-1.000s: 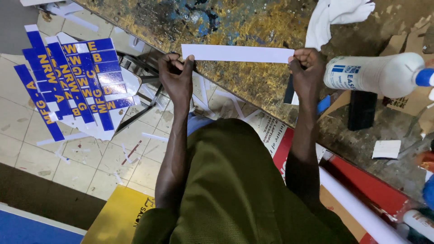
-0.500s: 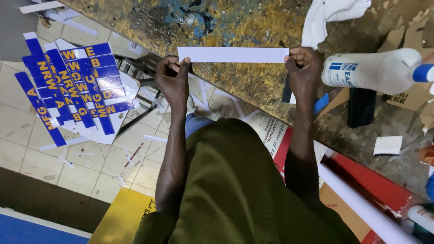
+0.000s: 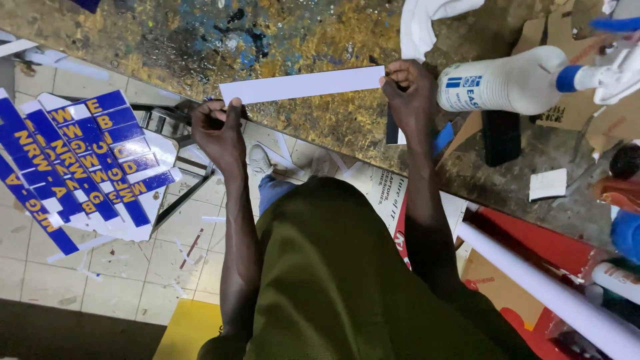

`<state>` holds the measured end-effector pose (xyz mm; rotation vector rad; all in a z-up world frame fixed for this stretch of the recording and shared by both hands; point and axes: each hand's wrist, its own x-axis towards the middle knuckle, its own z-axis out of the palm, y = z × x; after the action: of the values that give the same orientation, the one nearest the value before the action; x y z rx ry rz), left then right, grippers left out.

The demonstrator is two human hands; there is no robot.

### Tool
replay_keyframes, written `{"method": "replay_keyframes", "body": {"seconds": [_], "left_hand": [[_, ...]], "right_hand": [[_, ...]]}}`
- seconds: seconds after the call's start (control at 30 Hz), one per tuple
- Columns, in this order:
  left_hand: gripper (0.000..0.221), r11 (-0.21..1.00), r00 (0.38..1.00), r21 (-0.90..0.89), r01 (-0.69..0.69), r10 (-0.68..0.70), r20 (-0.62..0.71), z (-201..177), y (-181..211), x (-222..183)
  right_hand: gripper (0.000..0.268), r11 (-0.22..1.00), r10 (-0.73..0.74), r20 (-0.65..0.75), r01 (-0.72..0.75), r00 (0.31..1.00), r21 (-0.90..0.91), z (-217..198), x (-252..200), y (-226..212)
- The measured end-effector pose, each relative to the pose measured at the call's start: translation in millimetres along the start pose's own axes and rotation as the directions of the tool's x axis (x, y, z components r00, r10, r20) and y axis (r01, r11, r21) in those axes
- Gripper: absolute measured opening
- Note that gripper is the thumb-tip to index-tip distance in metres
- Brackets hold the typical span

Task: Applying vinyl lettering to plastic strips and cutting vinyl material from a roll in a sign shop.

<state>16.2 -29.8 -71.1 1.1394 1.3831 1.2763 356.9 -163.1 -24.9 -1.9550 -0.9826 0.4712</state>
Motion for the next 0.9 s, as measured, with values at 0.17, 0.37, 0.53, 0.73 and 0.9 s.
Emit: {"method": "replay_keyframes", "body": {"seconds": [0.17, 0.37, 0.53, 0.73, 0.9], "left_hand": [[0.023, 0.998, 0.999, -0.056, 0.032, -0.031, 0.023, -0.9, 5.3, 0.4], [0.024, 0.997, 0.998, -0.066, 0.051, -0.050, 0.028, -3.5, -3.0, 3.2], [0.026, 0.994, 0.997, -0.080, 0.073, -0.071, 0.036, -4.5, -1.4, 3.3], [0.024, 1.000, 0.998, -0.027, 0.009, -0.007, 0.062, -6.1, 2.7, 3.3], [0.024, 0.998, 0.997, -0.040, 0.051, -0.048, 0.061, -6.2, 4.4, 3.4]], "right_hand": [[0.019, 1.000, 0.025, 0.019, -0.025, 1.000, -0.003, -1.6, -1.7, -9.5], [0.020, 0.999, 0.025, 0.032, -0.024, 0.999, -0.022, -2.1, -2.1, -10.0], [0.017, 0.999, 0.006, 0.031, -0.005, 1.000, -0.032, 0.7, -2.4, -8.5], [0.019, 0.997, -0.031, 0.016, 0.032, 0.999, -0.065, 0.8, -2.0, -3.8], [0.013, 0.996, -0.009, 0.003, 0.009, 1.000, -0.092, 1.0, -0.1, -9.0]]}}
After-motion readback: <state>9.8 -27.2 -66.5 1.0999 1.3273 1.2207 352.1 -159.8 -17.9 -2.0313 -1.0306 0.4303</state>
